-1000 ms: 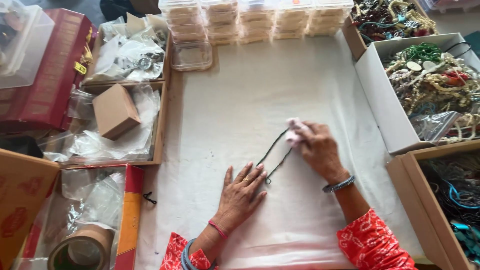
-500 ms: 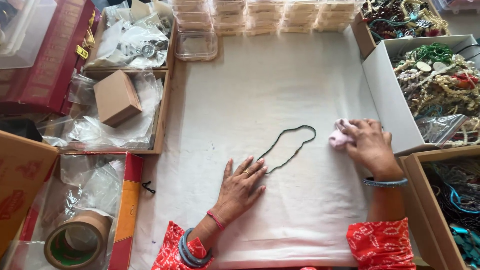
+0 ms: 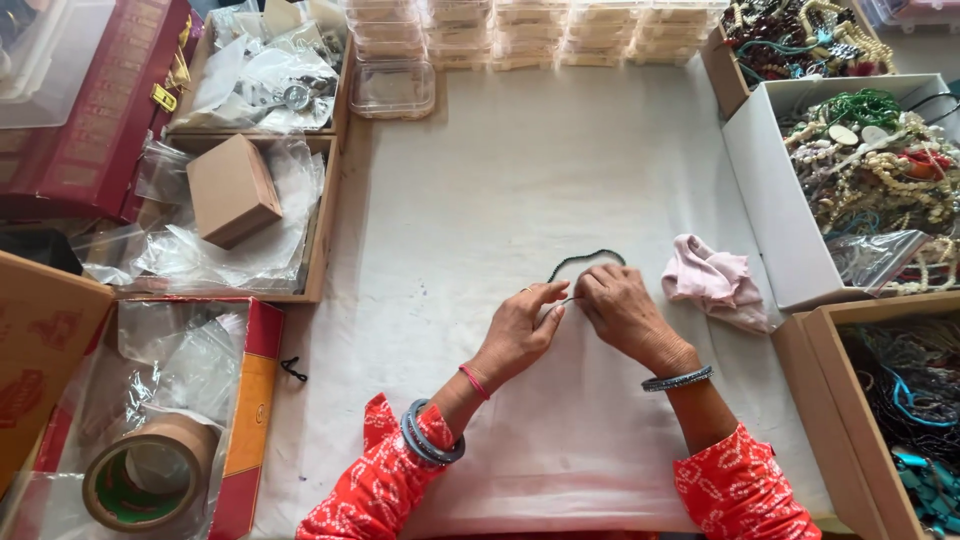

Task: The person cleans a dark beaded bracelet with a pink cloth, places it in a plastic bag, and then puts the bag into a small plastic container. They then place a small cloth pouch into the container and close it. Finally, they clean a long, light-colored beaded necklace with the pink cloth.

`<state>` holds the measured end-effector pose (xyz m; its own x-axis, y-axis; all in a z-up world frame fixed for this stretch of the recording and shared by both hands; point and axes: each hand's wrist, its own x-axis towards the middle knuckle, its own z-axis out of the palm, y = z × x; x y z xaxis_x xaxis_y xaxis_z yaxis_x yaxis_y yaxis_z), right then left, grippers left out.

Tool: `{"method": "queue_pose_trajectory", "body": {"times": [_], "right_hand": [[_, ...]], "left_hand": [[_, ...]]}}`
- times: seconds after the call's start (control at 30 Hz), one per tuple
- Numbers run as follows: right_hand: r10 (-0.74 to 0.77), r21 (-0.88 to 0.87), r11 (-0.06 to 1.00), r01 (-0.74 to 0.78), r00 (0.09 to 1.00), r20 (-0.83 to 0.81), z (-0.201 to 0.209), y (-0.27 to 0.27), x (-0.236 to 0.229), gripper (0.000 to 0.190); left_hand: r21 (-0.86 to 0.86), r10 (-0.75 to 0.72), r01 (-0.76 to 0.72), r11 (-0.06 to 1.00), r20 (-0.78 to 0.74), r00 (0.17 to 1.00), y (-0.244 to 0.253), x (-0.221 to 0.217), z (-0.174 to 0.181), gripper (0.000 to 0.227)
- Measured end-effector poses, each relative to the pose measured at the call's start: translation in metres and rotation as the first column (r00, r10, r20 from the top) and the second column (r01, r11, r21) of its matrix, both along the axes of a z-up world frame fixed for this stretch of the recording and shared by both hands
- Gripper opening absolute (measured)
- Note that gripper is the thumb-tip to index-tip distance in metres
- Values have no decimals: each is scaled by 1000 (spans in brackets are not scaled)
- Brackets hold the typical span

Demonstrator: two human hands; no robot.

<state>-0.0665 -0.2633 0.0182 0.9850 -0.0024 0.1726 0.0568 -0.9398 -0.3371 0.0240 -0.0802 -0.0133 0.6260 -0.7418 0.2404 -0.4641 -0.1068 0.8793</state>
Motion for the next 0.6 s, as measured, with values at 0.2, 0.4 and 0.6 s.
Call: {"method": "queue_pose_trajectory", "body": {"times": [0.2,0.4,0.6], "right_hand": [[-73,537,843,-6,989,126,12,10,-1,10],[-144,759,649,57,988,48,-6,-5,1,14],[-143,695,719,24,983,114,6,3,3,14]], "left_hand": [[43,-26,30,999,-94,995,3,13,7,26],[-253,-210,57,966,-635,744,22,31,4,32],[-322,-150,-134,937,-720,678,35,47,2,31]]}}
